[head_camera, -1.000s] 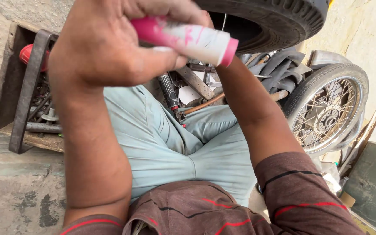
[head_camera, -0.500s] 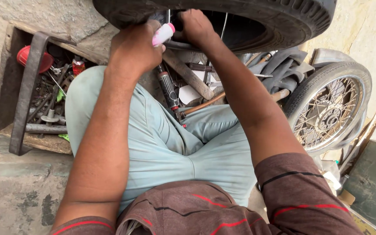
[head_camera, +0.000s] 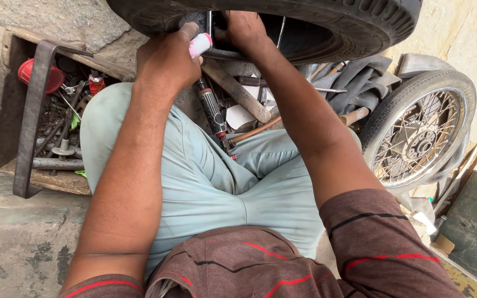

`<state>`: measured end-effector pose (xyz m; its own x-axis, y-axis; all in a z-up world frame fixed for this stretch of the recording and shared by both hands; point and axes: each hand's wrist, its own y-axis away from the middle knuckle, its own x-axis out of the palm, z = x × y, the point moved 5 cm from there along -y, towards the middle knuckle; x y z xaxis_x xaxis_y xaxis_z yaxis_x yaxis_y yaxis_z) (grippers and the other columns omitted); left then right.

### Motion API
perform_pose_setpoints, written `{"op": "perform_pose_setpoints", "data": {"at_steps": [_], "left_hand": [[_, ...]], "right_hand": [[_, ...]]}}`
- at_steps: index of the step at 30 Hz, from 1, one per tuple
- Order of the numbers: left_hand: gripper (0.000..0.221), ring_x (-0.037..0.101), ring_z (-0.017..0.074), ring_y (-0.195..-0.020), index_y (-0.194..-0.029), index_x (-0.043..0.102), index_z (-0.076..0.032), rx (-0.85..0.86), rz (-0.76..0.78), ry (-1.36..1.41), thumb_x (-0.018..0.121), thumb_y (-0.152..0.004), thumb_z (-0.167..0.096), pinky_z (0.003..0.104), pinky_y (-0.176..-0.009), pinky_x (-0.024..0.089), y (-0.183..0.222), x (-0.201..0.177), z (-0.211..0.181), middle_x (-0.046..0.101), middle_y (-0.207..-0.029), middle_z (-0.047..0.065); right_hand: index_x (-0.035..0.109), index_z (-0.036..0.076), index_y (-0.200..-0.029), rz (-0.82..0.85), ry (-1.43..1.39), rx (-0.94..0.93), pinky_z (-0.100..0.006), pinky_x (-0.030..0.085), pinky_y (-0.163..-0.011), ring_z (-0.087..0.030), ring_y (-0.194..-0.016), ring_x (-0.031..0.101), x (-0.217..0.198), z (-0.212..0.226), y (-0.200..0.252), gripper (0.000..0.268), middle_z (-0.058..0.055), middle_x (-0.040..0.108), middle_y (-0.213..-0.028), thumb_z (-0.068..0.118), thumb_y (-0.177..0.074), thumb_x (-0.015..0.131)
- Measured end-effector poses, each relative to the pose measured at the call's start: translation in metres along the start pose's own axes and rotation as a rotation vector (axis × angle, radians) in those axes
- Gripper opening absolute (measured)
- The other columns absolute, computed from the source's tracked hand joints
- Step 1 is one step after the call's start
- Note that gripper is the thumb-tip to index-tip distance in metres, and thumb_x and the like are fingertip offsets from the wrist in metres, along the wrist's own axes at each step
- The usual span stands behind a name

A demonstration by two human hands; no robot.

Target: Repairing a tire by applying adhesive and preparing to insert an inner tube.

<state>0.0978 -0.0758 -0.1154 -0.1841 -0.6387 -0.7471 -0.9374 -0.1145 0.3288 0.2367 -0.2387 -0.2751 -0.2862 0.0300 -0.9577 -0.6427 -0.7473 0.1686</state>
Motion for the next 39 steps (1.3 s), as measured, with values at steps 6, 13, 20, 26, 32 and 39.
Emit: {"op": "perform_pose_setpoints", "data": {"at_steps": [6, 13, 20, 26, 32, 39], "left_hand": [[0.059, 0.069, 0.0310, -0.108, -0.138, 0.060, -0.016, -0.061, 0.052, -0.031, 0.082, -0.083, -0.024, 0.047, -0.093, 0.052, 0.000, 0.005, 0.002, 0.073, -0.116, 0.014], [0.052, 0.069, 0.0312, -0.106, -0.132, 0.065, -0.019, -0.057, 0.048, -0.018, 0.082, -0.083, -0.023, 0.047, -0.093, 0.052, -0.003, 0.007, 0.000, 0.074, -0.114, 0.011], [0.048, 0.069, 0.0312, -0.106, -0.128, 0.067, -0.021, -0.116, 0.083, -0.049, 0.081, -0.083, -0.024, 0.048, -0.091, 0.053, -0.001, 0.003, 0.001, 0.074, -0.111, 0.011], [0.045, 0.069, 0.0321, -0.106, -0.125, 0.069, -0.022, -0.144, 0.101, -0.035, 0.082, -0.082, -0.025, 0.049, -0.089, 0.052, 0.000, -0.003, 0.001, 0.074, -0.109, 0.011], [0.041, 0.070, 0.0312, -0.107, -0.126, 0.070, -0.021, -0.112, 0.107, -0.029, 0.081, -0.087, -0.025, 0.048, -0.091, 0.053, 0.000, -0.005, -0.001, 0.075, -0.111, 0.011], [0.045, 0.070, 0.0301, -0.103, -0.126, 0.069, -0.021, -0.109, 0.086, -0.055, 0.082, -0.084, -0.028, 0.048, -0.088, 0.054, -0.001, 0.002, 0.002, 0.075, -0.109, 0.010]], "right_hand": [[0.070, 0.003, -0.113, 0.222, -0.069, 0.206, -0.044, 0.060, -0.079, -0.033, -0.095, 0.071, 0.019, -0.008, 0.000, 0.044, -0.019, 0.072, -0.104, 0.029, -0.081, 0.087], [0.074, 0.005, -0.110, 0.112, -0.173, 0.160, -0.042, 0.059, -0.079, -0.029, -0.088, 0.073, -0.006, 0.002, 0.010, 0.035, -0.014, 0.075, -0.095, 0.027, -0.084, 0.083], [0.074, 0.004, -0.101, 0.162, -0.116, 0.053, -0.042, 0.059, -0.073, -0.028, -0.083, 0.073, 0.016, 0.000, 0.007, 0.026, -0.015, 0.075, -0.088, 0.022, -0.085, 0.082], [0.070, 0.004, -0.108, 0.074, -0.137, 0.063, -0.044, 0.059, -0.072, -0.031, -0.087, 0.073, 0.029, -0.006, 0.005, 0.029, -0.015, 0.074, -0.097, 0.022, -0.089, 0.081], [0.064, 0.006, -0.123, 0.121, -0.100, 0.098, -0.044, 0.060, -0.082, -0.032, -0.099, 0.073, 0.033, -0.011, 0.007, 0.041, -0.016, 0.073, -0.108, 0.019, -0.087, 0.078], [0.057, 0.004, -0.131, 0.209, -0.074, 0.292, -0.048, 0.055, -0.086, -0.036, -0.111, 0.066, 0.021, -0.001, 0.004, 0.063, -0.024, 0.065, -0.119, 0.040, -0.086, 0.081]]}}
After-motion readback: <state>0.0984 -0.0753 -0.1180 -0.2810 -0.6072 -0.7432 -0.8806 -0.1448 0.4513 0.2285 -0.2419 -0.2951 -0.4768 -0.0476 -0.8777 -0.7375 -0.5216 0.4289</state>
